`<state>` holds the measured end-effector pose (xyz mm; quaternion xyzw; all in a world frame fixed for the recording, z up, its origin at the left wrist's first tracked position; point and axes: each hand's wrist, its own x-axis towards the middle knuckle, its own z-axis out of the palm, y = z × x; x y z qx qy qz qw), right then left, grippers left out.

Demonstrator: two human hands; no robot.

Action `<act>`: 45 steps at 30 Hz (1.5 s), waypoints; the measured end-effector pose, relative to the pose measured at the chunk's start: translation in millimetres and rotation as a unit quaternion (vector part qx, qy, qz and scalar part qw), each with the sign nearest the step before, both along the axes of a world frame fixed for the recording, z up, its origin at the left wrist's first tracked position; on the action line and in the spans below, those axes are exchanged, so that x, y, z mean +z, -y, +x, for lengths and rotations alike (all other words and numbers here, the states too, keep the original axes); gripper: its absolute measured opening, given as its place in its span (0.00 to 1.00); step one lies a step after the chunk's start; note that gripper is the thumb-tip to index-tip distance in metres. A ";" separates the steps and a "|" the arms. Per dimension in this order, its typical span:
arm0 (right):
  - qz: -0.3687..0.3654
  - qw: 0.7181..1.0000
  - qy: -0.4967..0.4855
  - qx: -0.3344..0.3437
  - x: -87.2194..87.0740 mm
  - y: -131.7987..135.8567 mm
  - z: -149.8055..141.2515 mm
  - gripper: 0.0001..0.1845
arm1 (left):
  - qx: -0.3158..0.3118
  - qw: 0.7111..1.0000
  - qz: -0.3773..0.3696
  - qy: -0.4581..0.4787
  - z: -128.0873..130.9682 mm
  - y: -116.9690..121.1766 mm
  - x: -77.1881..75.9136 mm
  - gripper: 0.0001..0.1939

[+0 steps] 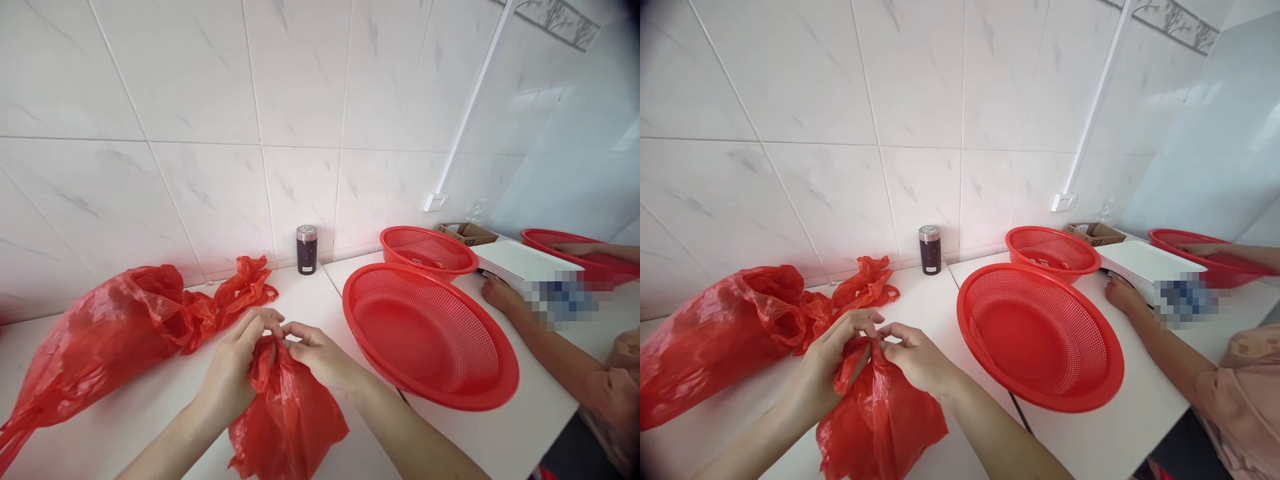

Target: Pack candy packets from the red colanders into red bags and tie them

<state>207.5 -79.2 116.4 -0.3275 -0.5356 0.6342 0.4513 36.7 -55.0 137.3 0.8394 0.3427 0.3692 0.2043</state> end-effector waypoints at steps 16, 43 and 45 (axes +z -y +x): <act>0.021 0.956 0.217 -0.196 -83.5 24.5 23.3 0.20 | 0.073 0.943 -0.310 -0.094 -119.4 6.1 -62.3 0.21; 0.019 0.893 0.447 -0.055 -98.1 44.6 1.2 0.12 | 0.055 0.978 -0.035 -0.197 -49.2 -36.8 -132.2 0.08; 0.008 0.894 0.443 -0.057 -98.8 43.8 5.7 0.09 | 0.026 0.974 -0.004 -0.226 -52.8 -45.1 -137.4 0.11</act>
